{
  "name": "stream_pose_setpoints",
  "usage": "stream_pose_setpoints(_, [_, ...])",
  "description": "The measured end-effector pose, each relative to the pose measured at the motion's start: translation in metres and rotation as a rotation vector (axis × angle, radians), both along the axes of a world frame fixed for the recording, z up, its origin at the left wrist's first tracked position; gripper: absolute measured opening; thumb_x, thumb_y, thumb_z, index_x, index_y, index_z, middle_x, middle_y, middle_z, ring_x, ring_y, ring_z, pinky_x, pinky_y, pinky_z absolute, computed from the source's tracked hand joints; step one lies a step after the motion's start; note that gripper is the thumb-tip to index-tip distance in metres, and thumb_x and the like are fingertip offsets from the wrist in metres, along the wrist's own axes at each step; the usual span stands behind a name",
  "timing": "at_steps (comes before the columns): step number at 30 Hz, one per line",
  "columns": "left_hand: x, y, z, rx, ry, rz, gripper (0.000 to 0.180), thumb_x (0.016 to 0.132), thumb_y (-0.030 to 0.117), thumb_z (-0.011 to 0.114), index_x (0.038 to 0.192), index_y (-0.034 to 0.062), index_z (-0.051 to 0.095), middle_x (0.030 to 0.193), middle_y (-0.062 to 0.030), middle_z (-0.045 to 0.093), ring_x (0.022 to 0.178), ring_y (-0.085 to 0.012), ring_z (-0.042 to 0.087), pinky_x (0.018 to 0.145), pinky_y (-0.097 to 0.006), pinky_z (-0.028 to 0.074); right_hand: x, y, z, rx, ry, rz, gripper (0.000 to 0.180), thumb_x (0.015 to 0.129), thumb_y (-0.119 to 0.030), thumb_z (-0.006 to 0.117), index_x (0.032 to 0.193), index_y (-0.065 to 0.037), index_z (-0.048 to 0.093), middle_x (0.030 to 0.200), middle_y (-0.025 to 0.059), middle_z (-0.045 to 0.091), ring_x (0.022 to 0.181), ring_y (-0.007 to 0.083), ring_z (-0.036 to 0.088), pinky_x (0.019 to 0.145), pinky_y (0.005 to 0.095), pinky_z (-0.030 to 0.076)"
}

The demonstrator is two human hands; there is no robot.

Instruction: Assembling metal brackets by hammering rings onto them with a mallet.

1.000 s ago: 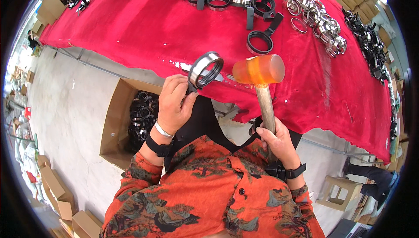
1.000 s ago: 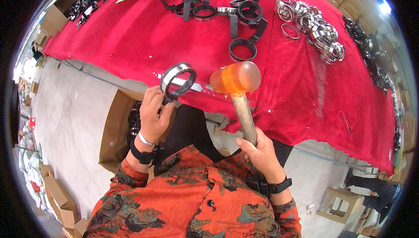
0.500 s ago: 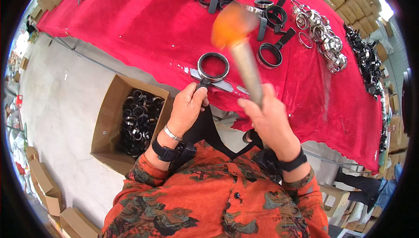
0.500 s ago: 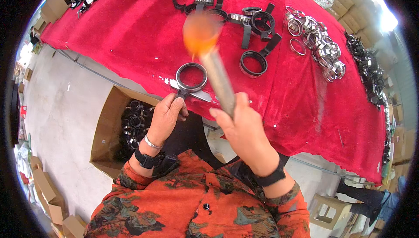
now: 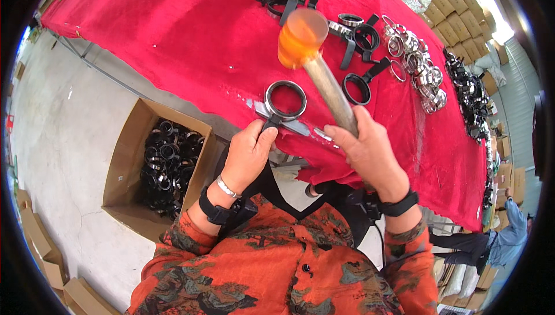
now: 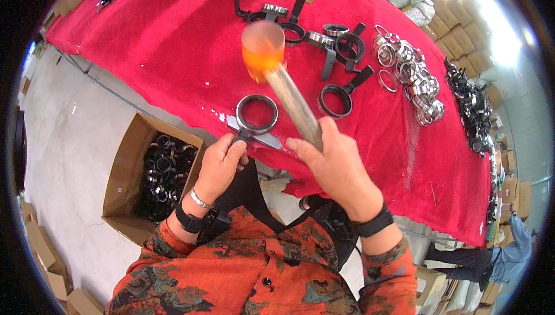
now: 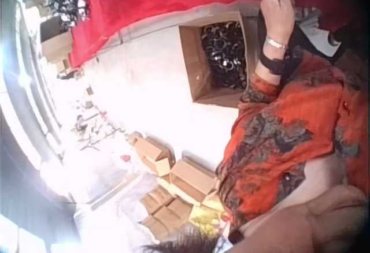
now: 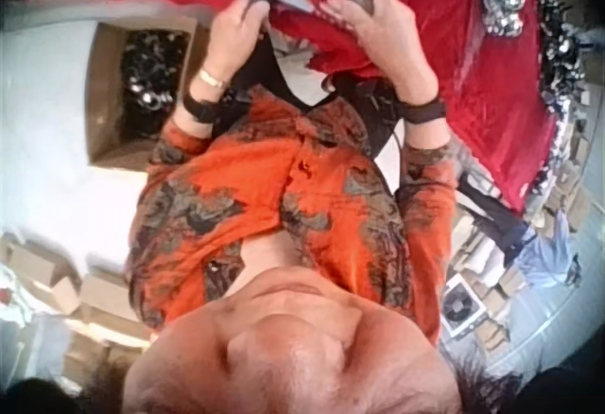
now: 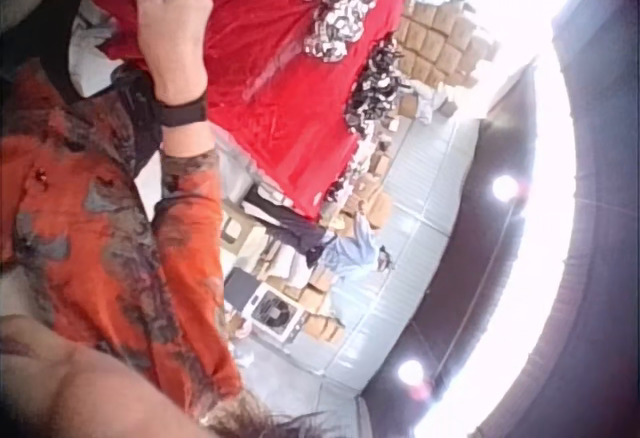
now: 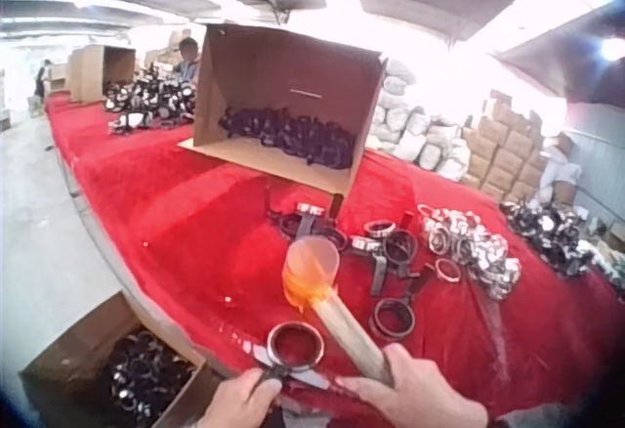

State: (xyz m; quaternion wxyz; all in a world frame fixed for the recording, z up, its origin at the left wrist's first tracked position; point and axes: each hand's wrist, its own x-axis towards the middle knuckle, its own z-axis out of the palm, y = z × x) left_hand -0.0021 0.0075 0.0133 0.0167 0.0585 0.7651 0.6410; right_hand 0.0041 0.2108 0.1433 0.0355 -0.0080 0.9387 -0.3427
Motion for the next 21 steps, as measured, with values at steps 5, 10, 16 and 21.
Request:
stream_pose_setpoints(5, [0.005,-0.001,-0.003,0.032,0.009,0.041,0.029,0.096,0.025,0.052,0.081,0.0011,0.053,0.067,-0.0047,0.06,0.06,-0.0106,0.057,0.054,-0.025,0.046,0.009,-0.015,0.02,-0.05,0.137,-0.005,0.043,0.082,-0.031,0.071,0.095,0.002,0.047,0.073,0.0268,0.058,0.072,0.0446,0.06,0.059,0.0446,0.046])
stream_pose_setpoints(10, [-0.001,0.001,0.0,-0.011,0.032,0.015,0.029,0.096,0.026,0.053,0.081,0.0012,0.052,0.067,-0.0046,0.06,0.059,-0.0106,0.057,0.054,-0.025,0.046,-0.012,0.0,-0.021,0.227,0.175,0.184,0.041,0.083,-0.032,0.069,0.089,0.001,0.044,0.075,0.0291,0.057,0.074,0.0464,0.058,0.057,0.048,0.043])
stream_pose_setpoints(16, [0.002,0.0,0.002,0.017,0.026,0.048,0.029,0.096,0.026,0.053,0.081,0.0014,0.053,0.067,-0.0048,0.06,0.059,-0.011,0.057,0.054,-0.026,0.046,0.013,-0.025,0.017,0.045,0.238,0.2,0.037,0.082,-0.025,0.071,0.089,0.0,0.045,0.069,0.0258,0.056,0.069,0.0453,0.057,0.055,0.0465,0.042])
stream_pose_setpoints(21, [-0.003,0.001,0.002,-0.089,0.067,0.054,0.029,0.095,0.027,0.054,0.082,0.0012,0.053,0.066,-0.0056,0.06,0.058,-0.012,0.057,0.054,-0.026,0.046,-0.009,0.001,-0.018,0.217,0.112,0.19,0.037,0.081,-0.026,0.071,0.089,0.002,0.047,0.067,0.0247,0.055,0.067,0.0428,0.058,0.055,0.0449,0.043])
